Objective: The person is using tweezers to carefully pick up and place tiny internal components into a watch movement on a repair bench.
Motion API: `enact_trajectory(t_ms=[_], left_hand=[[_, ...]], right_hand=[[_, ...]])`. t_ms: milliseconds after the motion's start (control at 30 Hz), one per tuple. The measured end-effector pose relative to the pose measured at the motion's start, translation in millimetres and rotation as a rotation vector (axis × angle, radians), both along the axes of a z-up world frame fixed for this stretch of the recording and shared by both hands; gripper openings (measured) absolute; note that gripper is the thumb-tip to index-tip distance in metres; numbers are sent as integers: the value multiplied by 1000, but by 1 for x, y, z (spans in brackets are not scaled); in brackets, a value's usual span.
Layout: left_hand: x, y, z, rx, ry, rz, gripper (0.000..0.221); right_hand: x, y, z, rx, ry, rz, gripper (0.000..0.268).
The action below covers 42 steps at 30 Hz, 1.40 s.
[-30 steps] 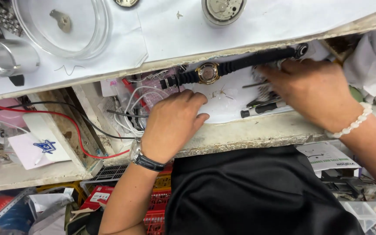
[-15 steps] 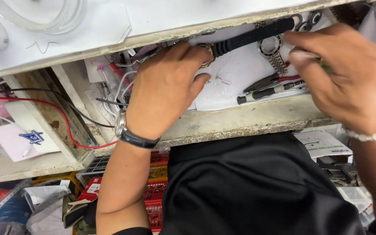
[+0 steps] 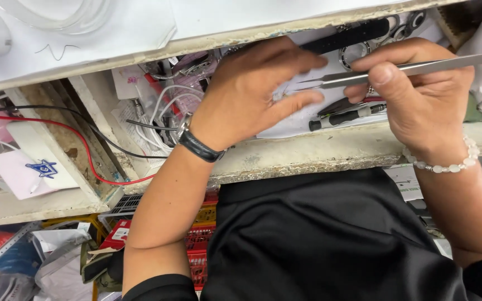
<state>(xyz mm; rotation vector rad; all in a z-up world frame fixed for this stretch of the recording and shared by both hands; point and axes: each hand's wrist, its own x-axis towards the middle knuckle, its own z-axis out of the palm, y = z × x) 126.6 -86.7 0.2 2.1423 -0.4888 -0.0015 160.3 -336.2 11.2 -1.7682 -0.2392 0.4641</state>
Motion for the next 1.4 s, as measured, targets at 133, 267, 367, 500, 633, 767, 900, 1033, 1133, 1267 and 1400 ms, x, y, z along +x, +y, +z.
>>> enact_trajectory(t_ms=[133, 267, 367, 500, 633, 767, 900, 1033, 1133, 1267, 1400], left_hand=[[3, 0, -11, 38, -31, -5, 11], [-1, 14, -19, 152, -2, 14, 7], [-3, 20, -25, 204, 39, 23, 7], [-5, 7, -33, 254, 73, -62, 22], [-11, -11, -51, 433, -34, -29, 33], [-11, -11, -55, 453, -53, -11, 32], [-6, 4, -49, 360, -16, 19, 27], [-7, -1, -49, 416, 12, -3, 30], [-9, -13, -50, 494, 22, -23, 43], [-14, -26, -54, 605, -56, -49, 55], [-14, -30, -61, 599, -273, 59, 46]], right_hand=[[5, -4, -4, 17, 87, 1, 31], [5, -44, -17, -36, -200, 173, 38], [10, -50, -4, -331, -319, 432, 37], [3, -44, -11, -927, -676, 855, 46], [3, -42, -42, -1181, -864, 957, 45], [4, -46, -46, -1243, -996, 803, 20], [8, -61, -45, -1431, -1047, 683, 31], [8, -74, -51, -1495, -1078, 624, 45], [12, -75, -43, -1397, -1045, 588, 44], [16, -71, -15, -995, -707, 490, 29], [17, -52, 25, -640, -337, 372, 53]])
